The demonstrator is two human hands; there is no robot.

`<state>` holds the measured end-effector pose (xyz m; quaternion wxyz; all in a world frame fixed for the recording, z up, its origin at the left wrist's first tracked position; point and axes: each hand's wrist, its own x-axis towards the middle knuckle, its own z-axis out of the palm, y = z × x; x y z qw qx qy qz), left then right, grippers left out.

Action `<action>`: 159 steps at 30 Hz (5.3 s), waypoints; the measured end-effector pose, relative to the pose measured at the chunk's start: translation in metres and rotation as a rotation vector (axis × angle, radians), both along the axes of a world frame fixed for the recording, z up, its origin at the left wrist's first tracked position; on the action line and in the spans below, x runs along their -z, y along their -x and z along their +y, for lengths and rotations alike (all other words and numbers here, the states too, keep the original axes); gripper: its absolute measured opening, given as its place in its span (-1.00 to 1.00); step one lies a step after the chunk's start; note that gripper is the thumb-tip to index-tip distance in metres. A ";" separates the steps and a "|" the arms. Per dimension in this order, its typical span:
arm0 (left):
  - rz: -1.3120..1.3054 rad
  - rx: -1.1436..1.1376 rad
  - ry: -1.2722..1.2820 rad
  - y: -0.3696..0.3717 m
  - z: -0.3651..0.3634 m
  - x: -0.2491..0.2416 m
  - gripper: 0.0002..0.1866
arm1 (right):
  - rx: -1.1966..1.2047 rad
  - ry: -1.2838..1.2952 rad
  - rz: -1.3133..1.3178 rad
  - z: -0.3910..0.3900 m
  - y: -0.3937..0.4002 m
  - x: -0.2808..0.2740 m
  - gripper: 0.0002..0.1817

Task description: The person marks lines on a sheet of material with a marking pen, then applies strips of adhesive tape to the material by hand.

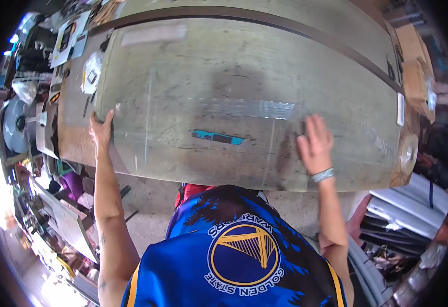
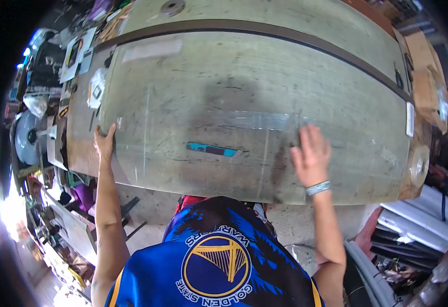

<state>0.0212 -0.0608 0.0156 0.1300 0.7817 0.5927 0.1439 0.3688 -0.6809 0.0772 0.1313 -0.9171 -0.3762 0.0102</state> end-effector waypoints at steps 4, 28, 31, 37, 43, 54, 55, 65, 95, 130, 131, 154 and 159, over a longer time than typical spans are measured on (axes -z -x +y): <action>0.027 0.025 -0.040 -0.007 0.000 -0.003 0.12 | -0.065 0.011 0.080 0.093 0.055 0.023 -0.30; -0.369 0.107 0.084 0.012 0.053 -0.001 -0.58 | 0.051 -0.089 0.024 0.211 0.163 0.038 -0.66; -0.393 0.084 0.127 0.011 0.057 0.000 -0.63 | 0.159 -0.027 0.242 0.213 0.151 0.023 -0.75; -0.407 0.057 0.138 0.012 0.058 0.000 -0.68 | 0.291 -0.222 0.513 0.225 0.152 -0.002 -0.83; -0.438 0.066 0.103 0.012 0.057 0.001 -0.71 | 0.445 -0.605 0.609 0.269 0.198 -0.012 -0.57; -0.535 0.159 0.130 0.017 0.064 0.016 -0.72 | 0.679 -0.659 0.714 0.316 0.243 -0.002 -0.43; -0.529 0.158 0.136 0.018 0.065 0.016 -0.72 | 0.542 -0.623 0.605 0.333 0.245 0.000 -0.49; -0.494 0.213 0.080 0.015 0.064 0.009 -0.74 | 0.292 -0.637 0.307 0.420 0.226 0.042 -0.52; 0.103 1.773 0.326 -0.168 0.029 -0.035 -0.46 | 0.204 -0.532 0.388 0.434 0.209 0.020 -0.76; -0.548 0.479 0.583 -0.035 -0.096 -0.052 -0.83 | -0.253 -0.180 0.231 0.215 0.129 0.015 -0.43; -0.605 0.469 0.643 -0.037 -0.103 -0.058 -0.83 | -0.301 -0.251 0.152 0.223 0.127 0.009 -0.44; -0.529 0.678 0.584 -0.136 0.079 -0.074 -0.83 | 0.119 -0.618 0.857 0.366 -0.016 -0.005 -0.83; -0.584 0.539 0.422 -0.205 0.132 -0.050 -0.80 | 0.195 -0.671 0.800 0.439 -0.058 0.018 -0.81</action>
